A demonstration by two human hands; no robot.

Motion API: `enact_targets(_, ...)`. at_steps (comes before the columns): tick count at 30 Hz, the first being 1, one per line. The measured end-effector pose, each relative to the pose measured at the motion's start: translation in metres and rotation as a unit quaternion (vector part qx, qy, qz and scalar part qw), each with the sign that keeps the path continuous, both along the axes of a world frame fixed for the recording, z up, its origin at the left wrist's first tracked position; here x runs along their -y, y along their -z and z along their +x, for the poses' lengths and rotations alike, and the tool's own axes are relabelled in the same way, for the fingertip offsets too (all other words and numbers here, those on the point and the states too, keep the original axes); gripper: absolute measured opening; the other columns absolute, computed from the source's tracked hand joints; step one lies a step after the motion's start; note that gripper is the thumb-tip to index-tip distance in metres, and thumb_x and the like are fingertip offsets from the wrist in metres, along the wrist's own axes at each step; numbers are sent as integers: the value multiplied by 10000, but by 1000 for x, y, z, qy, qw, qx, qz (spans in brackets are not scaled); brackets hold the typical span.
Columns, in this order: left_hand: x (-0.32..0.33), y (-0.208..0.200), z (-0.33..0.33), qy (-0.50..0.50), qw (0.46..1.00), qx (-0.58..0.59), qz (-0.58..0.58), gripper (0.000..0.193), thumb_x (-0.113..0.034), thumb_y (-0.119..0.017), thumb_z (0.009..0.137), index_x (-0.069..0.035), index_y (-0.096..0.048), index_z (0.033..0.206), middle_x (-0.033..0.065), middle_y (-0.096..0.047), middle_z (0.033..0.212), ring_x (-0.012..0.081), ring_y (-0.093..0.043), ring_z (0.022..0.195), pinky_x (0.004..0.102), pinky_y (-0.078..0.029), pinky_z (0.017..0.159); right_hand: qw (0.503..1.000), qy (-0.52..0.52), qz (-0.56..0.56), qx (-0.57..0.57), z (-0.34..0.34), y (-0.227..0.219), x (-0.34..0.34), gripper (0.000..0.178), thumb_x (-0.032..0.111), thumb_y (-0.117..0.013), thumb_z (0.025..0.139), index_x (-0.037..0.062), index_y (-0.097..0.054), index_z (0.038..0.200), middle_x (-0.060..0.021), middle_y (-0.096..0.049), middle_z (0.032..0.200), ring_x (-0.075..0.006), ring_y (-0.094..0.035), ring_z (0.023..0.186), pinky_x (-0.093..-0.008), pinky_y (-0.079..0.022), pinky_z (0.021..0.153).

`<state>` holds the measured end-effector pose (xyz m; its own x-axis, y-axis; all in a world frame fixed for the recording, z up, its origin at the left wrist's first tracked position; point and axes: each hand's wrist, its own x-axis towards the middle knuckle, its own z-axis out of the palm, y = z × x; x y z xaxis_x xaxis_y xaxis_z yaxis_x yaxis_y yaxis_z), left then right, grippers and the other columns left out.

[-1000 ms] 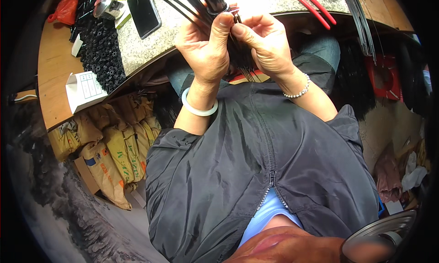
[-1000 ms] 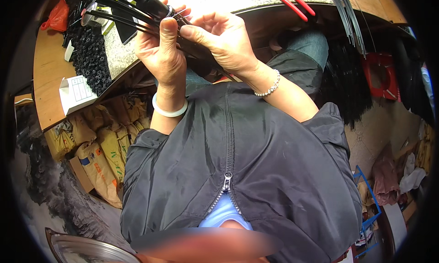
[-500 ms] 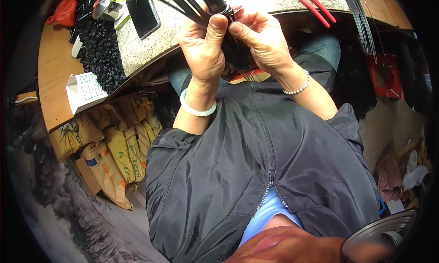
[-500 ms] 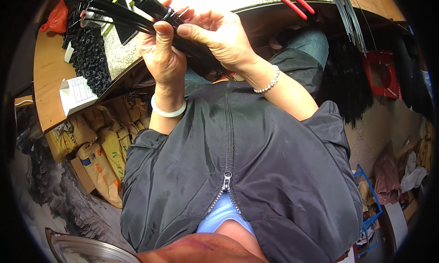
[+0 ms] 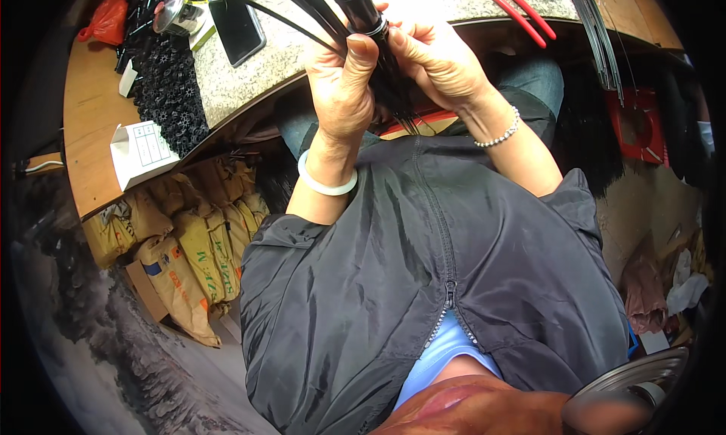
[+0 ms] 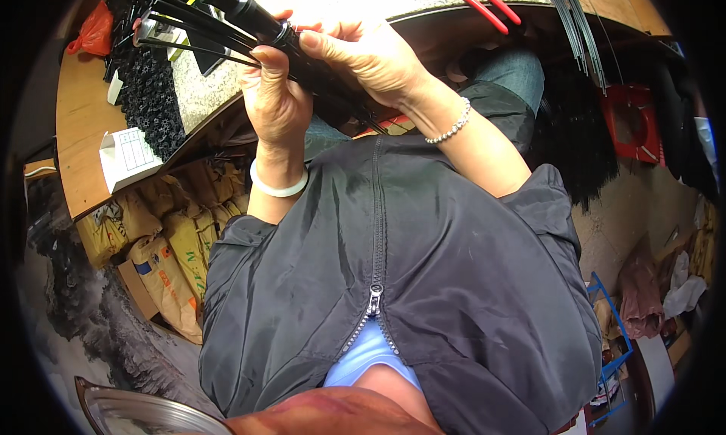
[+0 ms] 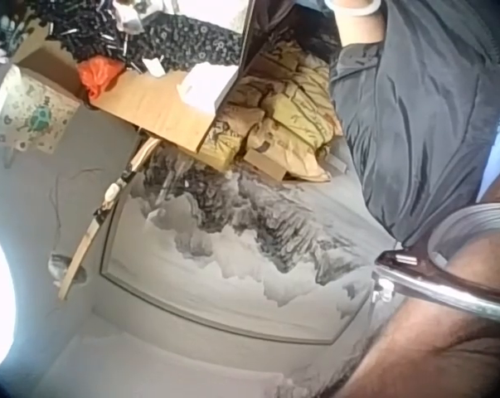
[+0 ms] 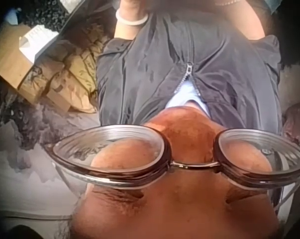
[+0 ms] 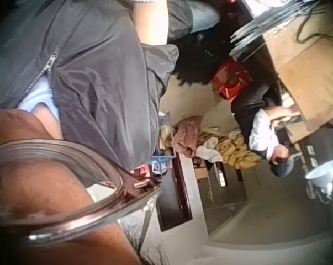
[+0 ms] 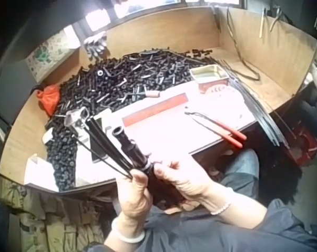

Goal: Assembling bundles of black rods into plastic housings using pliers.

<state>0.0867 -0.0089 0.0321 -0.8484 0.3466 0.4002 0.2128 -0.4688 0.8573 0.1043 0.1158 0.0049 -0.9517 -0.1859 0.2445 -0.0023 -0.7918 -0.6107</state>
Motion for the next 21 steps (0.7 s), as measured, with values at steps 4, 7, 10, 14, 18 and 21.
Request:
enact_targets(4, 8, -2, -9, 55, 998, 32, -14, 515, -399, -490, 883, 28, -440, 1167, 100, -595, 974, 168, -575, 925, 276, -434, 874, 999, -31, 27, 17, 4, -11, 1, 180, 188, -616, 850, 31, -606, 938, -2, -595, 912, -57, -534, 832, -189, -426, 742)
enact_targets(7, 4, -7, -14, 7, 997, 51, 57, 627, -477, -489, 856, 34, -409, 1211, 84, -590, 941, 186, -579, 905, 349, -432, 893, 971, 165, 171, 0, 11, 0, 27, 509, 321, -678, 791, 10, -485, 1144, -28, -554, 992, -76, -521, 872, -202, -426, 762)
enact_targets(10, 13, -14, -17, 82, 963, 173, 192, 604, -337, -546, 876, 70, -326, 1263, 54, -586, 821, 152, -599, 750, 275, -493, 712, 923, 170, 332, -91, 18, 31, 37, 443, 278, -706, 769, 11, -497, 1054, -34, -565, 899, -66, -542, 759, -212, -452, 608)
enact_targets(14, 13, -27, -28, 167, 982, -3, 93, 693, -462, -584, 811, 74, -399, 1208, 64, -544, 822, 196, -571, 813, 432, -473, 851, 930, 124, 345, -3, 27, 22, 40, 249, 181, -703, 774, 10, -584, 912, -20, -603, 683, -51, -494, 637, -245, -448, 593)
enact_targets(18, 15, -37, -10, 86, 992, 37, -87, 395, -169, -619, 825, 123, -512, 1068, 40, -493, 607, 137, -511, 548, 286, -469, 554, 875, 232, 411, -108, 23, 16, 38, 256, 178, -705, 766, 14, -584, 921, -73, -626, 758, -100, -560, 669, -263, -468, 653)
enact_targets(21, 8, -39, -4, 30, 996, 66, -47, 142, -32, -614, 823, 51, -634, 937, -10, -545, 549, 20, -453, 420, 184, -340, 377, 890, 173, 405, -118, 25, 15, 28, 390, 208, -735, 727, 18, -554, 1015, -67, -605, 841, -131, -579, 777, -271, -463, 726)
